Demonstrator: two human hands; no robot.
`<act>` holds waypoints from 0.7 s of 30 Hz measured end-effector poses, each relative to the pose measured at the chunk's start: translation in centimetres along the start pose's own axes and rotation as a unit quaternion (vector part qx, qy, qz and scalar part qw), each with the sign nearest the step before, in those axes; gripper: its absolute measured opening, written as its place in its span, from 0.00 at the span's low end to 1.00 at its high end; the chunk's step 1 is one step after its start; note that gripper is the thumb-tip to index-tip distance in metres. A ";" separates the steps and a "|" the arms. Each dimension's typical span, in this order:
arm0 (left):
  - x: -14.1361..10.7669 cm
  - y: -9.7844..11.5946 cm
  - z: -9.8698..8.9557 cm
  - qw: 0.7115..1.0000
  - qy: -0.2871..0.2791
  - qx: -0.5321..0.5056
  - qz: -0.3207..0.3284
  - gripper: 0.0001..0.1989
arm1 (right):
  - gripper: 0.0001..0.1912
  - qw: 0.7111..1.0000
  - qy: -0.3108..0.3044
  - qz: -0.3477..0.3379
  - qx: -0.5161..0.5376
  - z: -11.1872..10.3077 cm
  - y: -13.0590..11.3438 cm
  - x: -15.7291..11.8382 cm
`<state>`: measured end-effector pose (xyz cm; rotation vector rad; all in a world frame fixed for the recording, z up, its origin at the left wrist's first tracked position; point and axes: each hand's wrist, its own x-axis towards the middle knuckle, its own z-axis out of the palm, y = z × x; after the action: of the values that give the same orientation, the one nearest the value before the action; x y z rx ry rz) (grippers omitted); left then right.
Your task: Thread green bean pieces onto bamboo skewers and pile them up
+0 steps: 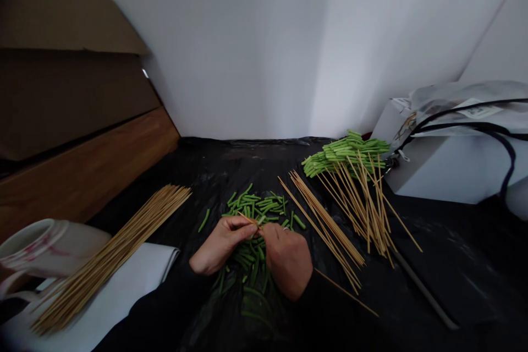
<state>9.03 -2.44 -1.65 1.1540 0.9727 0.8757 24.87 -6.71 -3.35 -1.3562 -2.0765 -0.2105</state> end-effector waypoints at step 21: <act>0.1 0.0 0.1 1.000 -0.001 0.012 0.016 0.10 | 0.12 0.998 -0.046 0.027 0.027 -0.2 0.2 0.0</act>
<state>9.18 -2.36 -1.65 1.1938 0.9684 0.8910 25.12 -6.67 -3.22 -1.4115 -2.1010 -0.0701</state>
